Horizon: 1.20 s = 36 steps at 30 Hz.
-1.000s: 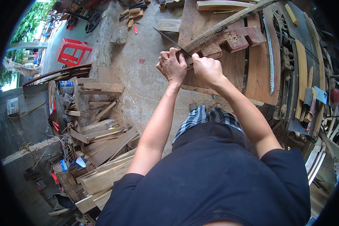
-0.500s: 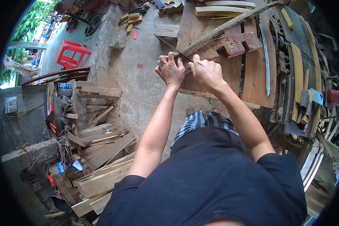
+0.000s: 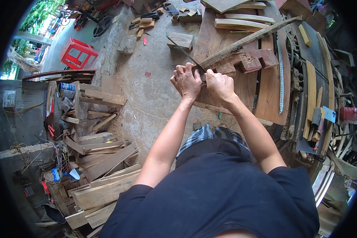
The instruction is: Sawing a piece of wood by hand on a workbench.
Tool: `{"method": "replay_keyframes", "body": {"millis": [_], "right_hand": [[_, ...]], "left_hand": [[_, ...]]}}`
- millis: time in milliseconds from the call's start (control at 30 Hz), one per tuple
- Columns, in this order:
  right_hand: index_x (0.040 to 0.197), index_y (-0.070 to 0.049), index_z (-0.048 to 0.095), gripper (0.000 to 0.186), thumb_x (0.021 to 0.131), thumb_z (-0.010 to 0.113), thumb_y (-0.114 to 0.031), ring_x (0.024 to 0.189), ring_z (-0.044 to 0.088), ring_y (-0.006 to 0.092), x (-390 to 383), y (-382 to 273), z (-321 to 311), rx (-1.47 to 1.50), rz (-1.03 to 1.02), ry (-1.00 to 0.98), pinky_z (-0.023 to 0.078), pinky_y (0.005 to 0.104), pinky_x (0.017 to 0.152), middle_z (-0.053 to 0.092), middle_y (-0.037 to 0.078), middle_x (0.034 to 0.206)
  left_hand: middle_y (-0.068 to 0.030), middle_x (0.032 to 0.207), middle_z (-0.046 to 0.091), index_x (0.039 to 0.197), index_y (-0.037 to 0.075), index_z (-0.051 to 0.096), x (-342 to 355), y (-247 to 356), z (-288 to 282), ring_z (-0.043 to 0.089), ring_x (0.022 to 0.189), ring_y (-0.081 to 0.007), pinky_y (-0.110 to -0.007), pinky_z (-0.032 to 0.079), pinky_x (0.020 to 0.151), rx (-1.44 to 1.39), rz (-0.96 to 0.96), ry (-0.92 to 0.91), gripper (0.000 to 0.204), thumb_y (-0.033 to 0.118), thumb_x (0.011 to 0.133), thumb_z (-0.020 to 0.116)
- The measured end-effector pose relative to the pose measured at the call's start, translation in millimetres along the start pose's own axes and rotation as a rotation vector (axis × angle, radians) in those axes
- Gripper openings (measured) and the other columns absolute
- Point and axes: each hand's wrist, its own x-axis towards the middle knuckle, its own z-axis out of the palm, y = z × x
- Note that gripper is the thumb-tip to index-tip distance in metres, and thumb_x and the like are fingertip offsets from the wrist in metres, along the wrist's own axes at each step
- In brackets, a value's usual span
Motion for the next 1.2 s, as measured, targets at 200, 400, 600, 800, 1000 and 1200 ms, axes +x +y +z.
{"method": "replay_keyframes", "body": {"millis": [200, 400, 600, 800, 1000, 1200], "right_hand": [[0.094, -0.004, 0.056, 0.028, 0.097, 0.041, -0.027, 0.074, 0.068, 0.0386, 0.0, -1.2, 6.5, 0.001, -0.002, 0.037, 0.053, 0.049, 0.065, 0.068, 0.021, 0.08], [0.09, -0.005, 0.06, 0.016, 0.088, 0.047, -0.015, 0.075, 0.07, 0.0337, -8.6, -4.9, 0.5, -0.024, 0.004, 0.055, 0.055, 0.043, 0.064, 0.069, 0.02, 0.081], [0.089, -0.005, 0.057, 0.02, 0.093, 0.045, -0.021, 0.067, 0.068, 0.0354, -28.1, 2.2, -4.4, -0.06, -0.02, 0.055, 0.053, 0.0462, 0.058, 0.067, 0.02, 0.072], [0.086, -0.005, 0.058, 0.021, 0.092, 0.045, -0.02, 0.064, 0.068, 0.0348, -34.4, 6.4, -6.4, -0.067, -0.003, 0.058, 0.053, 0.0447, 0.054, 0.066, 0.02, 0.07], [0.082, -0.007, 0.061, 0.013, 0.085, 0.051, -0.015, 0.065, 0.07, 0.0298, -28.5, -3.0, 2.7, -0.047, 0.008, 0.139, 0.055, 0.0393, 0.054, 0.069, 0.017, 0.07], [0.081, -0.006, 0.063, 0.015, 0.083, 0.053, -0.016, 0.067, 0.07, 0.031, -34.6, 6.8, -10.3, 0.01, 0.018, 0.074, 0.055, 0.0401, 0.057, 0.069, 0.017, 0.072]], "left_hand": [[-0.0071, 0.104, 0.052, 0.102, 0.019, 0.057, 12.8, 3.4, -12.7, 0.053, 0.103, -0.0285, -0.046, 0.037, 0.086, 0.037, -0.04, -0.179, 0.023, 0.032, 0.084, 0.063], [-0.0074, 0.105, 0.053, 0.104, 0.018, 0.057, 14.1, 0.0, -17.7, 0.055, 0.103, -0.0289, -0.048, 0.039, 0.084, 0.037, 0.033, -0.225, 0.024, 0.031, 0.084, 0.062], [-0.0069, 0.102, 0.051, 0.103, 0.018, 0.058, 3.9, 1.8, -17.8, 0.052, 0.1, -0.0269, -0.044, 0.037, 0.084, -0.002, 0.016, -0.206, 0.023, 0.029, 0.083, 0.064], [-0.0073, 0.101, 0.05, 0.102, 0.019, 0.058, -6.2, 8.2, -15.0, 0.051, 0.099, -0.0265, -0.044, 0.036, 0.082, 0.02, 0.045, -0.175, 0.023, 0.028, 0.082, 0.064], [-0.0072, 0.102, 0.053, 0.103, 0.019, 0.055, 1.9, 2.0, -13.7, 0.054, 0.102, -0.0294, -0.047, 0.039, 0.083, 0.057, 0.069, -0.174, 0.024, 0.031, 0.084, 0.062], [-0.0077, 0.1, 0.05, 0.102, 0.019, 0.055, -7.8, 8.8, -12.5, 0.052, 0.1, -0.0288, -0.045, 0.035, 0.082, 0.042, 0.043, -0.177, 0.022, 0.029, 0.084, 0.064]]}}
